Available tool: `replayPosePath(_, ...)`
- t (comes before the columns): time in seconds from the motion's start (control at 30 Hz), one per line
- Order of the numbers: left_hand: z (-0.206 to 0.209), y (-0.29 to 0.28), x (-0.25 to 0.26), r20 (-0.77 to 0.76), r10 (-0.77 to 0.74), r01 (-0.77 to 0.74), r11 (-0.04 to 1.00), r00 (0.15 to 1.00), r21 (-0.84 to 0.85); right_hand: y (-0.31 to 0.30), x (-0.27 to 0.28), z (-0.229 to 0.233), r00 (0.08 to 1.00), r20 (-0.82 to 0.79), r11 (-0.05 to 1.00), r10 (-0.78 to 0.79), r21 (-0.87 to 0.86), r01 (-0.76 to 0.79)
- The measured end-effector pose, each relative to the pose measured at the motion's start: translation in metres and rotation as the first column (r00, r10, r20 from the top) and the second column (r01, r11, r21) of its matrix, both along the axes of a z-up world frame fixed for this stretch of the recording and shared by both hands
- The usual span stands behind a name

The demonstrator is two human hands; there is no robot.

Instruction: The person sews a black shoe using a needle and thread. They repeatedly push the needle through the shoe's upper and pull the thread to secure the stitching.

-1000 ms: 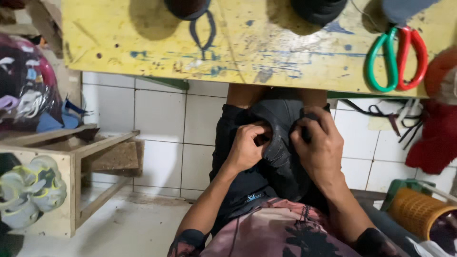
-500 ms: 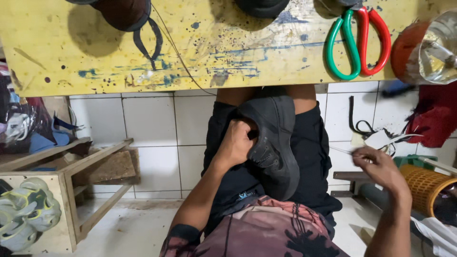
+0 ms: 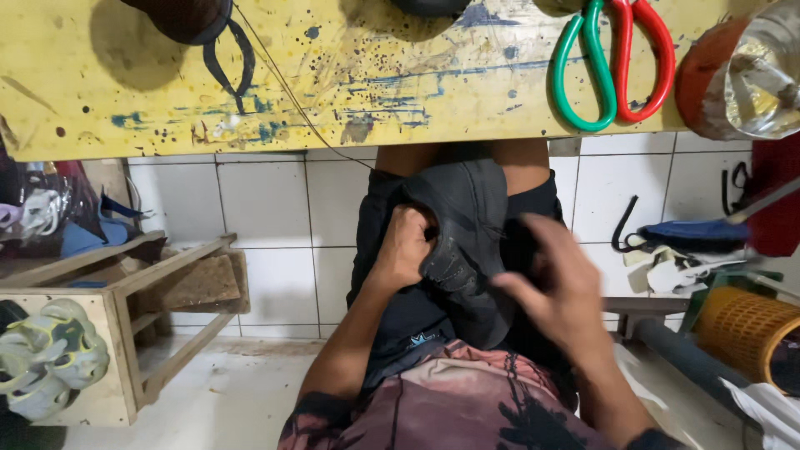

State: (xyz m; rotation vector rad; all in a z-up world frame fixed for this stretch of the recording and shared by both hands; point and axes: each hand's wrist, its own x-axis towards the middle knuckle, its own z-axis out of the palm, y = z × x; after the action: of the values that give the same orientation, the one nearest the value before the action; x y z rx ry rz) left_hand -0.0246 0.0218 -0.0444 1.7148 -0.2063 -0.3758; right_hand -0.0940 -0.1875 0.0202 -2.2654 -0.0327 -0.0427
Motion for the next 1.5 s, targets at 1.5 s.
replayPosePath(1.5, 0.036, -0.001, 0.020, -0.201, -0.029, 0.035, 0.999, 0.979, 0.025, 0.025, 0.018, -0.017, 0.984, 0.050, 0.981, 0.172, 0.082, -0.176)
